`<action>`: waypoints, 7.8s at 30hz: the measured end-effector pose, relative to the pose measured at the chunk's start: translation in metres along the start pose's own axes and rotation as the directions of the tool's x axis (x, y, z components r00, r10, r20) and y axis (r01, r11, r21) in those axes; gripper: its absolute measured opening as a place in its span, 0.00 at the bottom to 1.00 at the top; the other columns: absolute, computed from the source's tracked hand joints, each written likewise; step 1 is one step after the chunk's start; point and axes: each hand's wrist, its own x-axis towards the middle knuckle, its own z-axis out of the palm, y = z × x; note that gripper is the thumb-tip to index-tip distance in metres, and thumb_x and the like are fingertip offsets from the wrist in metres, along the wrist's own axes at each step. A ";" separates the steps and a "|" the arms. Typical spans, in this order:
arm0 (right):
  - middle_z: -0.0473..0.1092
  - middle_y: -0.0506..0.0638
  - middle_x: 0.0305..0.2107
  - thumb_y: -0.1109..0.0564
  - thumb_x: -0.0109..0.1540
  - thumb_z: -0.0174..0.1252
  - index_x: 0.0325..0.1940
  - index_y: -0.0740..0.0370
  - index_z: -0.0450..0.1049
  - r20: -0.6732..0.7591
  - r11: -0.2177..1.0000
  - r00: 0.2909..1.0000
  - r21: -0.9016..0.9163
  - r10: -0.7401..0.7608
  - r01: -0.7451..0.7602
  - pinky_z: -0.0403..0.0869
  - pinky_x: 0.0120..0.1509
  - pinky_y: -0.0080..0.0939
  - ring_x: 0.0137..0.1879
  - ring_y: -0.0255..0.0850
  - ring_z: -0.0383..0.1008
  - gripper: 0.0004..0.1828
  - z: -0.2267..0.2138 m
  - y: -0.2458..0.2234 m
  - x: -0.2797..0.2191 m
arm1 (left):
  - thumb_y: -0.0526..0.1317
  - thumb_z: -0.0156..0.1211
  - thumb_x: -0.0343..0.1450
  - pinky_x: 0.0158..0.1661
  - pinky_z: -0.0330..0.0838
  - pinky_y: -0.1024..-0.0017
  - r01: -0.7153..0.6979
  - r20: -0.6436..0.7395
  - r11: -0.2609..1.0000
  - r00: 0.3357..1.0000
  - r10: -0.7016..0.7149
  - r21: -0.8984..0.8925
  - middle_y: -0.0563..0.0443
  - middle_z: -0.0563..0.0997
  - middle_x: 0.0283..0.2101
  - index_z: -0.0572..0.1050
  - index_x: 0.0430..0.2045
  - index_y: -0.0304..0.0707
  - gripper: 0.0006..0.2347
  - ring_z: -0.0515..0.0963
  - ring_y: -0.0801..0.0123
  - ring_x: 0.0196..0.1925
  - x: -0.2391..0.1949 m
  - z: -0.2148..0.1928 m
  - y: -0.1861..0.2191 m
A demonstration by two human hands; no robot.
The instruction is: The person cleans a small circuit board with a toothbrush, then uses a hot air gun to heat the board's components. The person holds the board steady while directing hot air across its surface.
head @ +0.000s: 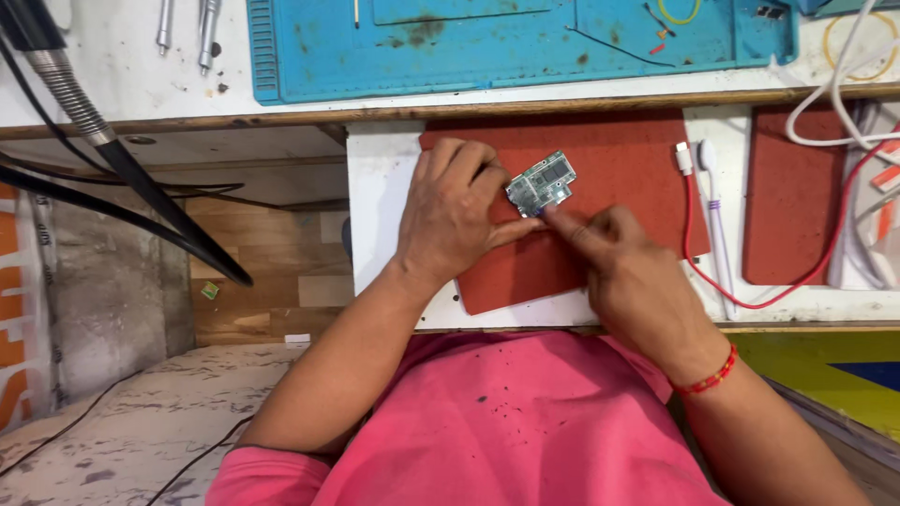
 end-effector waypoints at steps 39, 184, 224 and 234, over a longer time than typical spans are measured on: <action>0.70 0.60 0.40 0.68 0.58 0.51 0.68 0.52 0.70 -0.133 0.996 0.990 0.084 0.048 -0.037 0.75 0.43 0.55 0.39 0.58 0.76 0.33 -0.003 -0.006 0.006 | 0.45 0.76 0.61 0.55 0.64 0.55 0.275 0.010 0.940 0.960 -0.278 -0.200 0.45 0.73 0.51 0.76 0.43 0.32 0.22 0.71 0.51 0.58 -0.009 -0.007 0.022; 0.70 0.59 0.45 0.68 0.60 0.46 0.70 0.47 0.66 0.021 0.992 0.994 0.071 0.106 -0.108 0.75 0.43 0.55 0.39 0.58 0.77 0.35 -0.020 0.013 0.009 | 0.49 0.73 0.60 0.59 0.57 0.50 0.306 0.051 0.952 0.951 -0.306 0.001 0.48 0.72 0.55 0.80 0.42 0.45 0.19 0.66 0.51 0.61 0.001 -0.006 0.035; 0.70 0.57 0.45 0.66 0.60 0.47 0.69 0.45 0.68 0.044 0.991 0.994 0.079 0.101 -0.104 0.76 0.43 0.56 0.39 0.58 0.76 0.33 -0.016 0.020 0.018 | 0.50 0.75 0.54 0.63 0.56 0.47 0.256 0.039 0.966 0.966 -0.257 0.028 0.47 0.72 0.47 0.76 0.32 0.39 0.21 0.67 0.51 0.59 0.010 0.004 0.031; 0.70 0.59 0.48 0.67 0.60 0.46 0.71 0.47 0.66 -0.009 0.984 0.988 0.087 0.154 -0.152 0.76 0.43 0.56 0.42 0.60 0.77 0.34 -0.005 0.021 0.004 | 0.50 0.76 0.54 0.63 0.55 0.48 0.253 0.040 0.967 0.966 -0.254 0.023 0.48 0.72 0.47 0.76 0.31 0.40 0.20 0.68 0.52 0.59 0.009 0.005 0.029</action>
